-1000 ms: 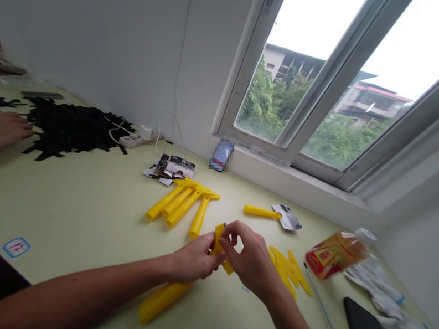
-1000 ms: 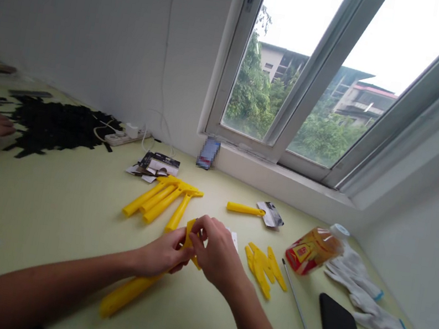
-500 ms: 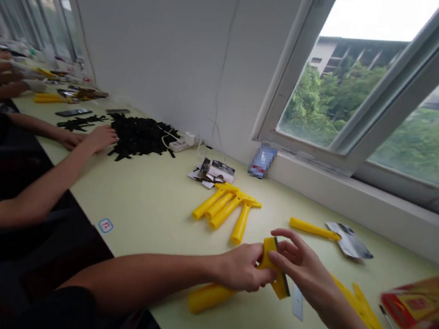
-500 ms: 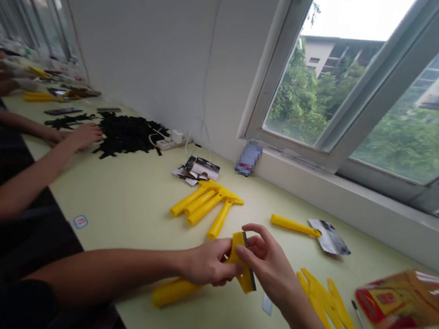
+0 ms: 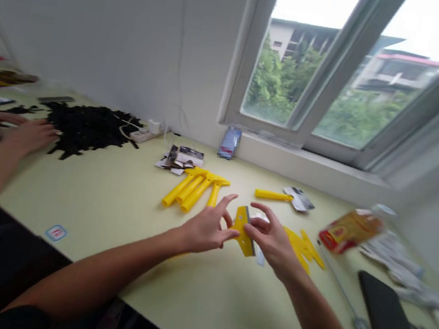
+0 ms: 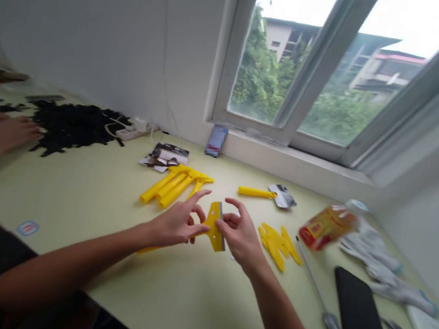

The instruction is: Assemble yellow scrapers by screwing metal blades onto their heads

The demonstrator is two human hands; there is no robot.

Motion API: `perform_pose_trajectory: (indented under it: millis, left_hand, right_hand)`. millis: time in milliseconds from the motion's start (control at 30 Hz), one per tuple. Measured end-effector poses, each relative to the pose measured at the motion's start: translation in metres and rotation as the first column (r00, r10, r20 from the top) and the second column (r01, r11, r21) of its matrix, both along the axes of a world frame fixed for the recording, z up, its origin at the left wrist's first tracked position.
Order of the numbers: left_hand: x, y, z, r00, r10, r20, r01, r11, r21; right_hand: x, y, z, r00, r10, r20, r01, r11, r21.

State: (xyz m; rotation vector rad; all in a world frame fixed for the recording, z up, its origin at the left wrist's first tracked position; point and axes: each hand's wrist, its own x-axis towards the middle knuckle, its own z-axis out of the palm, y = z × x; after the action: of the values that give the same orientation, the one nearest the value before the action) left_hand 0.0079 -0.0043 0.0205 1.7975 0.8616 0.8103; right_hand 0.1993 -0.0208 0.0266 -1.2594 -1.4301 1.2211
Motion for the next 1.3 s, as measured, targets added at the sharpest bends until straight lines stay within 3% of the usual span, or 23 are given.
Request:
perform_pose_trajectory:
  millis: [100,233,600,833,1000,1067,1200,1300]
  left_hand:
    - [0.001,0.002,-0.004,0.992,-0.004,-0.124,0.037,0.964,0.265]
    - [0.004,0.001,-0.014,0.96,-0.005,-0.282,0.13,0.896,0.425]
    - [0.006,0.007,-0.02,0.899,0.074,-0.431,0.186,0.827,0.53]
    - [0.008,0.009,-0.026,0.857,0.149,-0.493,0.184,0.806,0.563]
    - [0.01,0.008,-0.028,0.824,0.148,-0.548,0.247,0.776,0.58]
    - [0.009,0.007,-0.027,0.839,0.143,-0.525,0.23,0.781,0.58]
    - [0.004,0.008,-0.016,0.928,0.147,-0.342,0.064,0.843,0.534]
    - [0.0,0.013,-0.006,0.982,0.169,-0.089,-0.137,0.946,0.292]
  right_hand:
    - [0.003,-0.001,-0.006,0.997,-0.064,-0.052,0.064,0.998,-0.003]
    - [0.005,-0.002,-0.015,0.989,-0.114,-0.094,0.114,0.994,-0.005]
    - [0.007,-0.003,-0.03,0.989,-0.122,-0.082,0.13,0.986,0.104]
    - [0.01,0.001,-0.04,0.986,-0.136,-0.091,0.144,0.986,0.085]
    - [0.005,-0.001,-0.042,0.984,-0.155,-0.092,0.162,0.985,0.067]
    - [0.005,0.002,-0.039,0.985,-0.164,-0.058,0.169,0.981,0.095]
    - [0.025,0.016,-0.03,0.95,-0.176,0.256,0.109,0.961,0.256]
    - [0.049,0.023,-0.029,0.877,-0.242,0.416,0.105,0.94,0.326]
